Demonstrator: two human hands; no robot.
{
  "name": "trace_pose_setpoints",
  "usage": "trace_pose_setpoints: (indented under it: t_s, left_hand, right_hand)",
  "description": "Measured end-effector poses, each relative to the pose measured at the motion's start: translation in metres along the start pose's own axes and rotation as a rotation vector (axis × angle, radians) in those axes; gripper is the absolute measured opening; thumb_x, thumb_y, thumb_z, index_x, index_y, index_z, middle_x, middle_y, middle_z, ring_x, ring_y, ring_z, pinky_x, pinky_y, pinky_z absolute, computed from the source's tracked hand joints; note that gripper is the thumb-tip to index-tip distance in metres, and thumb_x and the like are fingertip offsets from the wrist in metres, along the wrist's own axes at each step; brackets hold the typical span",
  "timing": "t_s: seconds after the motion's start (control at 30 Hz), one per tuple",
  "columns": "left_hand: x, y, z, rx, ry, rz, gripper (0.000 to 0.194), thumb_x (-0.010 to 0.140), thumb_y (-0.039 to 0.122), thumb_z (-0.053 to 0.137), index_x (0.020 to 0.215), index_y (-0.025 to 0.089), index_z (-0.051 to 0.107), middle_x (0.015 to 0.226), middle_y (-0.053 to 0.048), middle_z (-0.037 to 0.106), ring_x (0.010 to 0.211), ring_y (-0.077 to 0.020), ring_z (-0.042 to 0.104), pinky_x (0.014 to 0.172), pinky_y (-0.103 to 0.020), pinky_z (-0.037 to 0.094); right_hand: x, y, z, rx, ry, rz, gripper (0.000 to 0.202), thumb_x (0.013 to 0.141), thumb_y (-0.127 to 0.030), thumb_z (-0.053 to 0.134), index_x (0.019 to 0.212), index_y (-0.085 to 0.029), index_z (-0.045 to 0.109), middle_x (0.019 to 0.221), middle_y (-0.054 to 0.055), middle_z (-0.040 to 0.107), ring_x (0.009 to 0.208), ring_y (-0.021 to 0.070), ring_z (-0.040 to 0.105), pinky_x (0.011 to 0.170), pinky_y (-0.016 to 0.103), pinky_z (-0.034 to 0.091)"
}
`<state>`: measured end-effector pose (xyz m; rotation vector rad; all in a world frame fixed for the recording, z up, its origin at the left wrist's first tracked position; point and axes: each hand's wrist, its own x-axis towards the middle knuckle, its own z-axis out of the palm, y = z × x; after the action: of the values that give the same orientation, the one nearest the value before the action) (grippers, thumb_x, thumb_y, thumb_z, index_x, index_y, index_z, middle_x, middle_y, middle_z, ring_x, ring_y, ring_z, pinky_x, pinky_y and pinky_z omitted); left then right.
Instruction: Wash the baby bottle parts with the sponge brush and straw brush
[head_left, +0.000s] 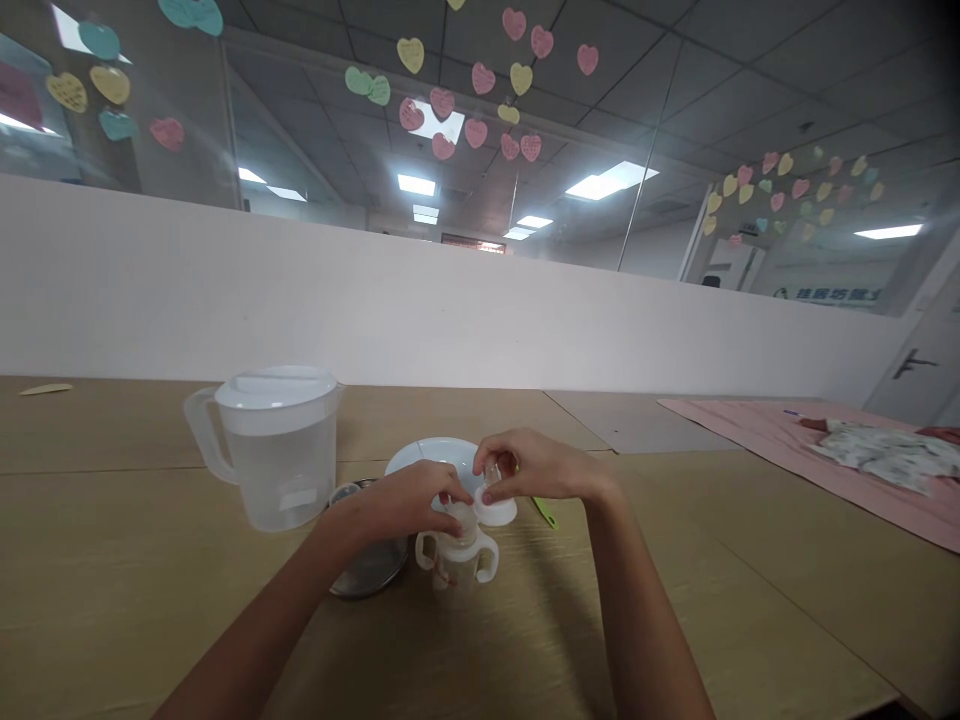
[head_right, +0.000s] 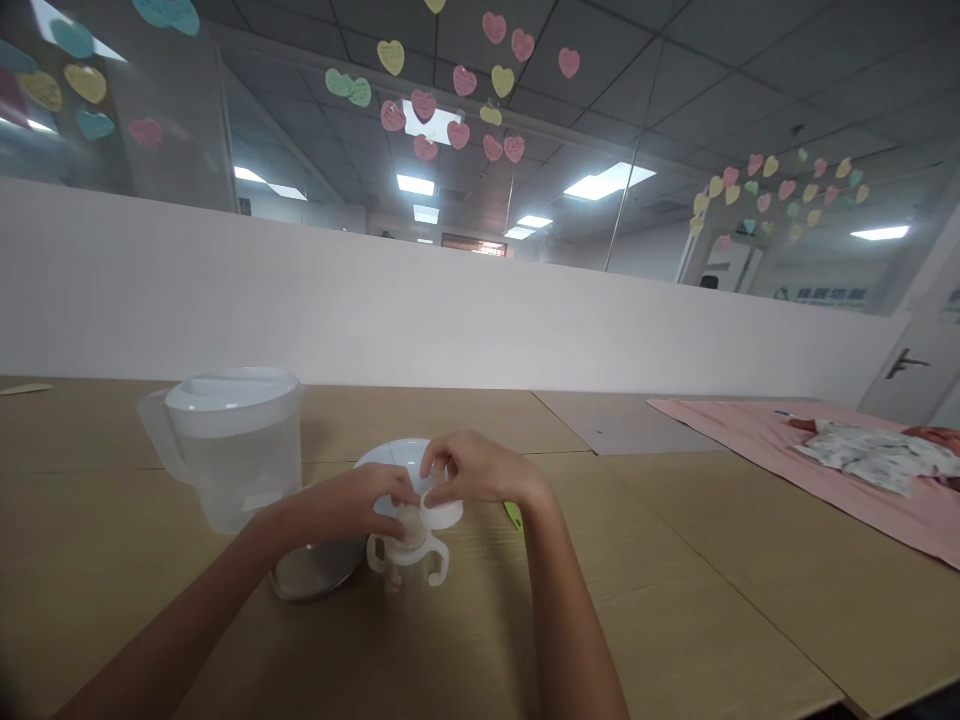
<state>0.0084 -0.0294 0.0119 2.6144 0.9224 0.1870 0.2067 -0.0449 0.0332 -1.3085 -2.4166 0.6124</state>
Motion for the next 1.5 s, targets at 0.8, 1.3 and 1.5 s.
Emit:
trace_pose_setpoints:
  t_s: [0.8,1.3,1.5]
  left_hand:
    - [0.005,-0.016,0.010,-0.149,-0.120,-0.022,0.047,0.050,0.030,0.073,0.094,0.021,0.060,0.093,0.000,0.063,0.085,-0.0197,0.057,0.066,-0.023,0.043]
    - [0.010,-0.020,0.016,-0.149,-0.177,-0.054,0.042,0.049,0.027,0.072,0.089,0.020,0.064,0.077,0.003,0.065,0.072,-0.0174,0.059,0.057,-0.021,0.042]
    - [0.012,-0.023,0.020,-0.191,-0.179,-0.025,0.046,0.048,0.029,0.072,0.093,0.022,0.062,0.086,0.003,0.064,0.078,-0.0173,0.059,0.061,-0.021,0.043]
  right_hand:
    - [0.019,-0.025,0.032,-0.195,-0.102,-0.056,0.022,0.061,-0.002,0.054,0.070,-0.016,0.068,0.077,0.000,0.065,0.070,0.0104,0.056,0.057,0.017,0.038]
    - [0.024,-0.026,0.041,-0.096,-0.137,0.221,0.019,0.075,-0.023,0.046,0.075,-0.011,0.061,0.046,0.001,0.055,0.038,0.0122,0.052,0.038,0.020,0.039]
    - [0.018,-0.027,0.035,-0.046,-0.166,0.261,0.020,0.075,-0.031,0.051,0.075,-0.013,0.060,0.054,0.002,0.058,0.041,0.0107,0.052,0.040,0.020,0.039]
